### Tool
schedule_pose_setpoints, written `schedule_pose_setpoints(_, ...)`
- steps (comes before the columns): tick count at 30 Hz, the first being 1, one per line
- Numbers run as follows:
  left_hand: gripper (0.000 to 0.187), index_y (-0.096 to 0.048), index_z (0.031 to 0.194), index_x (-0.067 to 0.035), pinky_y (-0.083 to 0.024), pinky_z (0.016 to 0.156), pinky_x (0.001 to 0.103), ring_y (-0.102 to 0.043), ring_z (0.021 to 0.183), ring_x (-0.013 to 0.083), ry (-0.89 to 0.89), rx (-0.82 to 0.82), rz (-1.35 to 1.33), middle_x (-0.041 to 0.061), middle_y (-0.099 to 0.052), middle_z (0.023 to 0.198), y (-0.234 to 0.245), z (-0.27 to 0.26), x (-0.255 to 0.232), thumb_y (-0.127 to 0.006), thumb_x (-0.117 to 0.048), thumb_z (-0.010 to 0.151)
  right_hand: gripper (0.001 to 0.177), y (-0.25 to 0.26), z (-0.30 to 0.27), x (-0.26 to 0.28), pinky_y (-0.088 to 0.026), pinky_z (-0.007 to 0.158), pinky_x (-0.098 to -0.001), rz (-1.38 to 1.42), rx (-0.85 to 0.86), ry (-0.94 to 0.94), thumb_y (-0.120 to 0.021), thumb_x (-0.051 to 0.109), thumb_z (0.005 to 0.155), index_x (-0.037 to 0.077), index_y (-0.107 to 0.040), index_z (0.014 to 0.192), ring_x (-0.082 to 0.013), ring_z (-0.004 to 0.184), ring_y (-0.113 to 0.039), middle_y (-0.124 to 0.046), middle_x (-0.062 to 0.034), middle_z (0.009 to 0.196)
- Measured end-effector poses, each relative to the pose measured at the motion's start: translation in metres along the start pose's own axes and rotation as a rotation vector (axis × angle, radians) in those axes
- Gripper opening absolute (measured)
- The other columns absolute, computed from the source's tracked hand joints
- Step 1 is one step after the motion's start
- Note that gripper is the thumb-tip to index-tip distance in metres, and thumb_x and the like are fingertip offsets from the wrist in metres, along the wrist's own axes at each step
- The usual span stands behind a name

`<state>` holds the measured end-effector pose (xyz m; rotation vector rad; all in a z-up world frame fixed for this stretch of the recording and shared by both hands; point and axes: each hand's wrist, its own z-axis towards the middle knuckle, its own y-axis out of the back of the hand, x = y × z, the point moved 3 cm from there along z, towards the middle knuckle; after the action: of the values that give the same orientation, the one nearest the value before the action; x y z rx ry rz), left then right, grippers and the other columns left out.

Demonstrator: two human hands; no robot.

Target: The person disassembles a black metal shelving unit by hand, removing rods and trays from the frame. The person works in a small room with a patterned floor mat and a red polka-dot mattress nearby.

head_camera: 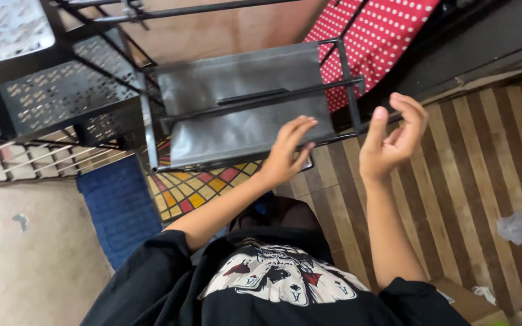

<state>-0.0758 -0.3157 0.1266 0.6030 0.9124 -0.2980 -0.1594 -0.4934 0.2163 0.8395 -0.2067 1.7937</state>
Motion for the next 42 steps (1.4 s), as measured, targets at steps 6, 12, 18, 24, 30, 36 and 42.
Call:
schedule_pose_setpoints(6, 0.053, -0.047, 0.148, -0.003, -0.044, 0.116, 0.045, -0.051, 0.14, 0.0393, 0.097, 0.133, -0.132, 0.022, -0.056, 0.145, -0.101, 0.028, 0.0, -0.066, -0.011, 0.099, 0.035, 0.017, -0.008, -0.061, -0.05, 0.106, -0.0359, 0.274, 0.013, -0.252, -0.067, 0.009, 0.111, -0.001, -0.047, 0.138, -0.0215, 0.117, -0.06, -0.059, -0.011, 0.124)
schedule_pose_setpoints(12, 0.047, -0.055, 0.135, 0.002, -0.047, 0.108, 0.046, -0.056, 0.132, 0.0394, 0.067, 0.078, 0.139, 0.022, -0.063, 0.132, -0.159, 0.035, 0.029, -0.071, -0.015, 0.095, 0.034, 0.003, -0.048, -0.111, -0.05, 0.088, -0.0321, 0.458, 0.112, -0.437, -0.043, 0.034, 0.117, 0.001, -0.05, 0.115, -0.0161, 0.089, -0.057, -0.056, -0.0069, 0.093)
schedule_pose_setpoints(18, 0.026, -0.063, 0.114, -0.006, -0.057, 0.092, 0.039, -0.067, 0.123, 0.0312, 0.039, 0.067, 0.296, 0.011, -0.067, 0.129, -0.185, 0.032, 0.049, -0.073, -0.02, 0.094, 0.046, -0.003, -0.056, -0.146, -0.03, 0.06, -0.0279, 0.726, 0.169, -0.363, -0.039, 0.047, 0.115, 0.006, -0.037, 0.093, -0.0097, 0.065, -0.034, -0.035, -0.0011, 0.074)
schedule_pose_setpoints(24, 0.027, -0.065, 0.115, -0.006, -0.058, 0.076, 0.041, -0.072, 0.098, 0.032, 0.081, 0.147, 0.293, 0.015, -0.062, 0.143, -0.174, 0.028, 0.054, -0.072, -0.02, 0.092, 0.054, -0.007, -0.049, -0.168, -0.026, 0.054, -0.0309, 0.98, 0.368, -0.509, -0.039, 0.045, 0.114, 0.007, -0.031, 0.076, -0.012, 0.056, -0.03, -0.03, -0.001, 0.067)
schedule_pose_setpoints(30, 0.033, -0.066, 0.116, -0.005, -0.058, 0.071, 0.041, -0.072, 0.088, 0.0324, 0.101, 0.137, 0.348, 0.01, -0.064, 0.14, -0.175, 0.033, 0.053, -0.074, -0.025, 0.091, 0.054, -0.009, -0.015, -0.178, -0.025, 0.052, -0.0329, 1.27, 0.869, -0.644, -0.05, 0.027, 0.106, 0.006, -0.027, 0.062, -0.0119, 0.05, -0.028, -0.03, -0.0019, 0.056)
schedule_pose_setpoints(36, 0.034, -0.065, 0.119, -0.005, -0.059, 0.072, 0.041, -0.072, 0.09, 0.0323, 0.074, 0.096, 0.347, 0.011, -0.063, 0.14, -0.181, 0.031, 0.06, -0.072, -0.025, 0.092, 0.048, -0.001, -0.004, -0.165, -0.03, 0.063, -0.0327, 1.158, 0.879, -0.496, -0.056, 0.038, 0.105, 0.004, -0.038, 0.076, -0.0127, 0.064, -0.035, -0.037, -0.0024, 0.066)
schedule_pose_setpoints(42, 0.033, -0.063, 0.119, -0.006, -0.06, 0.075, 0.041, -0.072, 0.094, 0.031, 0.057, 0.148, 0.358, 0.013, -0.062, 0.143, -0.188, 0.028, 0.067, -0.07, -0.028, 0.094, 0.054, 0.006, -0.054, -0.144, -0.038, 0.076, -0.0297, 0.641, 0.291, -0.474, -0.049, 0.055, 0.113, 0.007, -0.043, 0.09, -0.0131, 0.08, -0.043, -0.046, -0.0028, 0.084)
